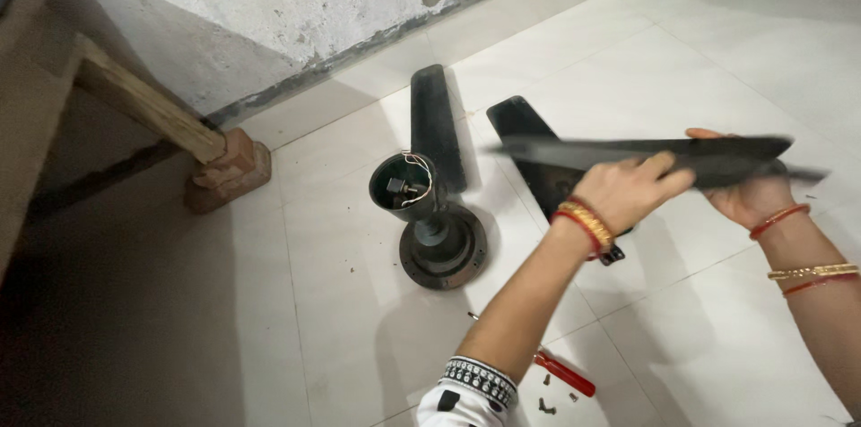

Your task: The person uses a red screwdriver to remove screws from the ceiling fan hub and detaches each blade one by one. After removing all blades, the person wipes one blade with a cloth.

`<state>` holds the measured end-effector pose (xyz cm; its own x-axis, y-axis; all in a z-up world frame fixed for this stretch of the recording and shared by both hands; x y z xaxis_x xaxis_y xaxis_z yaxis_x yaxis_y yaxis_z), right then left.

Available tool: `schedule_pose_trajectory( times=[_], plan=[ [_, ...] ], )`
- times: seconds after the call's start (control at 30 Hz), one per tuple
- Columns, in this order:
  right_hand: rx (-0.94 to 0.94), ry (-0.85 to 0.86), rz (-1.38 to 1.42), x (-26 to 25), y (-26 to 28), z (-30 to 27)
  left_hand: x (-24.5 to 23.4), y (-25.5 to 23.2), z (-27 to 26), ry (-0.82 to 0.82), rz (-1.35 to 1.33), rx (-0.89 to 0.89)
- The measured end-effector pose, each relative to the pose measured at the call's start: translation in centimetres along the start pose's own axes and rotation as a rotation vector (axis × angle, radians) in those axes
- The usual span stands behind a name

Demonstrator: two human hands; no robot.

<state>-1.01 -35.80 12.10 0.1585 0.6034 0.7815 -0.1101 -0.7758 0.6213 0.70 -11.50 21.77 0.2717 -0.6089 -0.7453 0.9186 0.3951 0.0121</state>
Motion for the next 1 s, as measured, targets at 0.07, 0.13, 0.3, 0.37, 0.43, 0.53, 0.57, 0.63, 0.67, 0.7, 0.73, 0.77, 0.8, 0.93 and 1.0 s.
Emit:
schedule_pose_trajectory(
  times=[0.07, 0.13, 0.3, 0.37, 0.43, 0.53, 0.57, 0.63, 0.67, 0.7, 0.73, 0.77, 0.8, 0.93, 1.0],
  plan=[
    [0.092, -0.143, -0.191, 0.0, -0.7, -0.6, 1.7, 1.8, -2.9, 0.046, 0.104, 0.14],
    [0.123, -0.14, -0.296, -0.5, -1.8, -0.5, 3.4, 3.5, -5.7, 0.036, 0.137, 0.204],
    [0.113, 0.003, -0.25, -4.0, -7.6, 1.8, 7.9, 7.0, -11.5, 0.221, 0.168, 0.091],
    [0.162, -0.037, -0.237, -5.7, -9.3, 2.4, 9.7, 7.8, -13.4, 0.277, 0.147, 0.015],
    [0.19, -0.08, -0.238, -6.7, -11.0, 2.7, 11.3, 8.3, -15.0, 0.337, 0.11, -0.062],
    [0.204, -0.137, -0.25, -7.3, -12.7, 3.0, 13.0, 8.5, -17.1, 0.363, 0.032, -0.112],
    [0.216, -0.15, -0.246, -7.6, -13.1, 3.1, 13.5, 8.6, -17.7, 0.359, 0.018, -0.127],
    [0.246, -0.187, -0.309, -8.3, -13.8, 3.6, 14.4, 8.8, -18.7, 0.35, -0.011, -0.157],
    [0.265, -0.211, -0.375, -8.9, -14.1, 3.9, 14.8, 9.0, -19.1, 0.395, -0.025, -0.175],
    [0.282, -0.234, -0.442, -9.5, -14.3, 4.2, 15.3, 9.1, -19.6, 0.44, -0.038, -0.192],
    [0.258, -0.195, -0.468, -10.0, -14.6, 4.7, 15.7, 9.2, -20.0, 0.484, -0.052, -0.209],
    [0.236, -0.155, -0.493, -10.5, -15.0, 5.3, 16.1, 9.4, -20.3, 0.499, -0.059, -0.219],
    [0.214, -0.115, -0.518, -10.9, -15.4, 5.7, 16.4, 9.5, -20.6, 0.514, -0.066, -0.228],
    [0.142, -0.202, -0.667, -12.0, -16.7, 7.0, 17.3, 9.9, -21.4, 0.554, -0.093, -0.278],
    [0.125, -0.249, -0.751, -12.1, -17.2, 7.3, 17.6, 9.9, -21.4, 0.598, -0.1, -0.311]
  ],
)
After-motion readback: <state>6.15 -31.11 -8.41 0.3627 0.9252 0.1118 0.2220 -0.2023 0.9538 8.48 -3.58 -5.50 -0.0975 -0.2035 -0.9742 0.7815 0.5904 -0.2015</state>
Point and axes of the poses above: each hand's wrist, its own z-axis towards the middle knuckle, its own x-axis out of the palm, y = z × x, the point moved 2 cm from there along z, towards the middle knuckle, and after that the axes turned 8 degrees about z, right-handed, at the moved point
